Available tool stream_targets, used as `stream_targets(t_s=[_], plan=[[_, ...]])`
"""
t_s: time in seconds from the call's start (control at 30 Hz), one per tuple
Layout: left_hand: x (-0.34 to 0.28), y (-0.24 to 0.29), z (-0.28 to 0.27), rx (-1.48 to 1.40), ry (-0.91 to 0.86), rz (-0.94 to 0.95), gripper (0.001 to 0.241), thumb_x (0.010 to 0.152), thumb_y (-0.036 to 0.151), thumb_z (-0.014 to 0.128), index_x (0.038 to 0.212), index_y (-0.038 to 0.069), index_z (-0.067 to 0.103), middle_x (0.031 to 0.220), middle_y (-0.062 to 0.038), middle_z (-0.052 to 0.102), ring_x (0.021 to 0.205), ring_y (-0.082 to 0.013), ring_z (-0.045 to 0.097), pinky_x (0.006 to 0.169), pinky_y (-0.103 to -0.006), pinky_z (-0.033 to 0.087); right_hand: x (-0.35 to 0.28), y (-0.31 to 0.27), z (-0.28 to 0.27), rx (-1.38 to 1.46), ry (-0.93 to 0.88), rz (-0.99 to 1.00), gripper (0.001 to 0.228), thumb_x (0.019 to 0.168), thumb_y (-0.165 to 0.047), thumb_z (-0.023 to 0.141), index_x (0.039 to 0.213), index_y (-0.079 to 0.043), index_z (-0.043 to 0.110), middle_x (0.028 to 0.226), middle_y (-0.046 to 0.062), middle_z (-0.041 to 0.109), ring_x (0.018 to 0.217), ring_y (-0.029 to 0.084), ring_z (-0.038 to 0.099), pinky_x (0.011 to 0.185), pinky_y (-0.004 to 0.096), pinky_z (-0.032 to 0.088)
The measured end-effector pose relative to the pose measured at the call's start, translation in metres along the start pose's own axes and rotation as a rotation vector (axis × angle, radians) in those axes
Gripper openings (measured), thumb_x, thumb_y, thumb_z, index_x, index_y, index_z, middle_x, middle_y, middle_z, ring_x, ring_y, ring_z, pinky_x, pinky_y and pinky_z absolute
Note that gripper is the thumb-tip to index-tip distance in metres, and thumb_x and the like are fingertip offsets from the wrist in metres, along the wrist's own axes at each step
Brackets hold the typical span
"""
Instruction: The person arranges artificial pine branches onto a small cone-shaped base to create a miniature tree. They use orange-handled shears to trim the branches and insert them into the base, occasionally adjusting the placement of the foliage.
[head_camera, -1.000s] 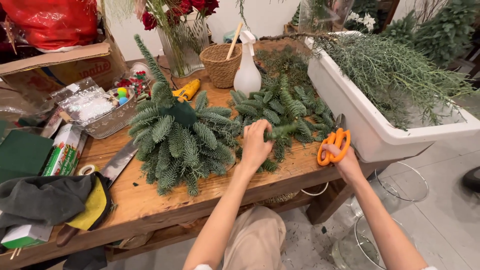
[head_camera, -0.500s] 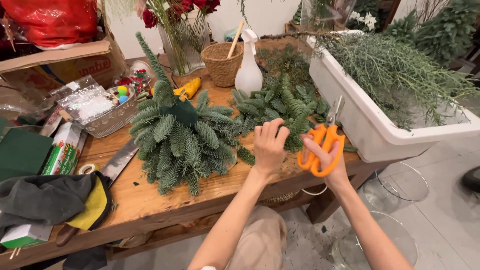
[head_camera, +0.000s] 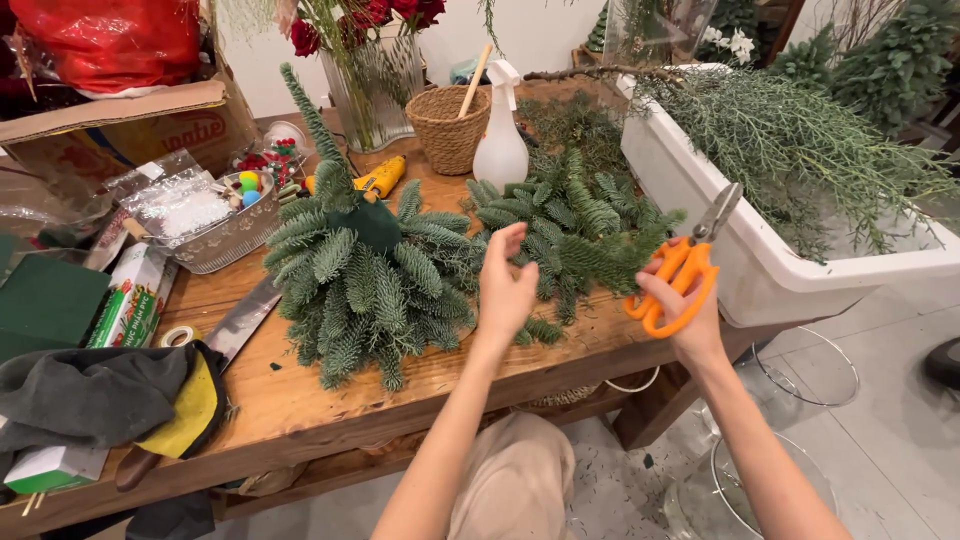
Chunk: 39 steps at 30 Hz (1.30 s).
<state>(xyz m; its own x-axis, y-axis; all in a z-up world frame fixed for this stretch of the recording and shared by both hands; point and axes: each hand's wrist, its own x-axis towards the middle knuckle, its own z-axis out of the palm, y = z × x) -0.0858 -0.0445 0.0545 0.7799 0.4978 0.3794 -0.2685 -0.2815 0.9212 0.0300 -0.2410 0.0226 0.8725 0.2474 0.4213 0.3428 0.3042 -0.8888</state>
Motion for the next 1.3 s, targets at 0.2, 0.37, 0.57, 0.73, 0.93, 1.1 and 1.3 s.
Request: stream_targets(t_s=[0.2, 0.37, 0.57, 0.73, 0.93, 1.1, 1.3], plan=[[-0.002, -0.015, 0.007, -0.406, -0.218, -0.226, 0.046, 0.097, 0.032, 0.070, 0.130, 0.002, 0.059, 0.117, -0.020, 0.066, 0.097, -0.0259, 0.069, 0.077, -0.0339, 0.060, 0.005, 0.007, -0.002, -0.052, -0.094, -0.032, 0.054, 0.081, 0.006, 0.073, 0.126, -0.003, 0.046, 0.091, 0.013, 0.061, 0.083, 0.019, 0.062, 0.073, 0.035, 0.053], [-0.003, -0.046, 0.023, -0.692, -0.237, -0.176, 0.022, 0.089, 0.004, 0.074, 0.110, -0.001, 0.068, 0.103, -0.010, 0.068, 0.078, -0.0239, 0.074, 0.069, -0.0340, 0.065, 0.013, -0.003, -0.003, -0.091, -0.171, -0.068, 0.055, 0.080, 0.005, 0.074, 0.127, -0.002, 0.046, 0.090, 0.016, 0.062, 0.083, 0.020, 0.061, 0.076, 0.037, 0.053], [-0.009, -0.050, 0.018, -0.783, -0.251, -0.319, 0.025, 0.096, 0.019, 0.069, 0.114, 0.001, 0.068, 0.104, -0.011, 0.070, 0.089, -0.0204, 0.073, 0.081, -0.0365, 0.063, 0.018, -0.018, -0.001, -0.091, -0.186, -0.049, 0.053, 0.082, 0.005, 0.073, 0.127, -0.003, 0.046, 0.091, 0.015, 0.065, 0.085, 0.018, 0.062, 0.079, 0.035, 0.052], [-0.015, -0.035, 0.011, -0.882, -0.238, -0.323, 0.033, 0.098, 0.021, 0.067, 0.118, -0.004, 0.060, 0.102, -0.012, 0.066, 0.081, -0.0190, 0.073, 0.087, -0.0400, 0.062, 0.020, -0.010, -0.008, -0.118, -0.174, -0.061, 0.051, 0.084, 0.003, 0.072, 0.128, -0.003, 0.046, 0.093, 0.016, 0.065, 0.087, 0.019, 0.062, 0.080, 0.035, 0.051], [-0.013, -0.055, 0.019, -0.853, -0.197, -0.284, 0.041, 0.086, 0.002, 0.077, 0.121, -0.007, 0.058, 0.107, -0.016, 0.061, 0.090, -0.0242, 0.071, 0.084, -0.0397, 0.063, 0.022, 0.002, -0.013, -0.139, -0.134, -0.065, 0.052, 0.086, 0.001, 0.072, 0.129, -0.004, 0.044, 0.096, 0.015, 0.065, 0.088, 0.017, 0.062, 0.080, 0.034, 0.051], [0.002, -0.067, 0.026, -0.865, -0.048, -0.273, 0.044, 0.090, 0.005, 0.073, 0.127, -0.005, 0.052, 0.104, -0.015, 0.065, 0.085, -0.0230, 0.072, 0.080, -0.0347, 0.063, 0.004, -0.011, 0.000, -0.087, -0.152, -0.021, 0.056, 0.081, -0.001, 0.077, 0.127, -0.005, 0.046, 0.092, 0.015, 0.066, 0.084, 0.017, 0.063, 0.075, 0.033, 0.053], [0.003, -0.052, 0.048, -0.851, 0.001, -0.311, 0.063, 0.082, 0.006, 0.083, 0.131, -0.006, 0.045, 0.091, -0.005, 0.057, 0.078, -0.0175, 0.070, 0.069, -0.0326, 0.063, -0.015, 0.014, 0.005, 0.013, -0.083, 0.048, 0.057, 0.083, 0.002, 0.076, 0.129, -0.002, 0.044, 0.095, 0.015, 0.063, 0.087, 0.023, 0.067, 0.076, 0.036, 0.057]])
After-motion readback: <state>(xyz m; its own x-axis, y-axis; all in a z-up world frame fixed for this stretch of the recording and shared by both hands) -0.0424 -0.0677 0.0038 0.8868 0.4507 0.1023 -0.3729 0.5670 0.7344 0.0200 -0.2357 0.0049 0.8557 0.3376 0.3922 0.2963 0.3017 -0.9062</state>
